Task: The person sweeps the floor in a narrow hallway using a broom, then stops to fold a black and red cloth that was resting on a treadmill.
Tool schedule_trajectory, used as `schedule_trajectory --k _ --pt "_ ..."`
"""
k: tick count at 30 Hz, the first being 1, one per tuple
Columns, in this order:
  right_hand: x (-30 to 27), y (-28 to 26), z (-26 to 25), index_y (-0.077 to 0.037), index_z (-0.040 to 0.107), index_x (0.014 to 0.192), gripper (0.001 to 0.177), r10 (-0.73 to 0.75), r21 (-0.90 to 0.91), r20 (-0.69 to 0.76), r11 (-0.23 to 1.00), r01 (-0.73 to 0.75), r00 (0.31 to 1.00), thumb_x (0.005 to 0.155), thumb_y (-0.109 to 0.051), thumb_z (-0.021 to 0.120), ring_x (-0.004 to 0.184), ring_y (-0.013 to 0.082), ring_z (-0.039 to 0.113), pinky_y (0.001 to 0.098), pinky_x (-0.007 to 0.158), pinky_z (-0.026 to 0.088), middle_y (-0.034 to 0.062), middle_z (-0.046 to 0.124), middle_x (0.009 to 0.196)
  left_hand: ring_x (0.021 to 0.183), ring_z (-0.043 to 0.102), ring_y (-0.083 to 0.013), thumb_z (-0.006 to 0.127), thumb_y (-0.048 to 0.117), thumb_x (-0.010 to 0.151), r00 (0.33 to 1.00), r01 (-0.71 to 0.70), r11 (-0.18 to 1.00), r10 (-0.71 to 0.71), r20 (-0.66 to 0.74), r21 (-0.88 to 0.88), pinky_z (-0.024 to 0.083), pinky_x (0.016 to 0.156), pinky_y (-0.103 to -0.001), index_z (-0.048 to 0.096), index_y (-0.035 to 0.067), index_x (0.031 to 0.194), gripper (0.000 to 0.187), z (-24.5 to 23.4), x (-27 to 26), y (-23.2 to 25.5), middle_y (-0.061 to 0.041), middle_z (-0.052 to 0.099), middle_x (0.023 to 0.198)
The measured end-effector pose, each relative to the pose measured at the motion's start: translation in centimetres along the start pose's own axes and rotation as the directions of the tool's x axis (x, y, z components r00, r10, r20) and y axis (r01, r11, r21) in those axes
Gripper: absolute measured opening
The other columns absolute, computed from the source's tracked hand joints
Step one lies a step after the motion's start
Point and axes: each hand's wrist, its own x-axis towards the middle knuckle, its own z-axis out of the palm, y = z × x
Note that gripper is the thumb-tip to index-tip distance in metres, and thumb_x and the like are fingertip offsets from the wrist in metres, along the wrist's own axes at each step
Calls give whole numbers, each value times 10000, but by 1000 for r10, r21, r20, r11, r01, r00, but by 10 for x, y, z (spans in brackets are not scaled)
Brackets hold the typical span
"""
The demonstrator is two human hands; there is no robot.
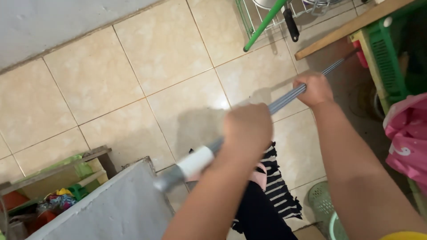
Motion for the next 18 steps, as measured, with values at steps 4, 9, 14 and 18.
schedule_trajectory --k 4,9,14,18 --pt "-13 3 27 -99 741 792 130 32 1 -63 999 -32 997 909 -153 728 838 407 641 500 1033 506 171 679 799 934 748 -297 590 195 924 1000 -13 1000 13 17 -10 597 731 -425 705 122 1064 196 12 -2 -15 -99 756 998" --pt "-17 -52 49 -45 629 693 189 11 47 -203 999 -1 979 851 -90 722 797 410 614 508 771 501 177 642 767 958 744 -289 606 185 916 988 108 994 -110 105 19 579 772 -394 768 157 989 180 -29 -22 -56 -93 760 1015" --pt "0 -84 66 -4 550 663 295 -6 56 -221 998 19 975 873 -68 746 744 434 573 522 695 463 208 590 740 926 747 -282 625 182 907 995 52 990 -40 -96 128 582 714 -390 772 159 982 166 -42 -31 -93 -83 762 1001" --pt "25 -96 79 1 557 681 317 88 52 -178 995 -80 980 901 -96 763 718 437 559 505 658 452 221 569 733 926 732 -276 674 148 831 993 63 983 -44 -113 175 575 682 -382 772 184 924 140 -49 -7 -120 -65 757 962"
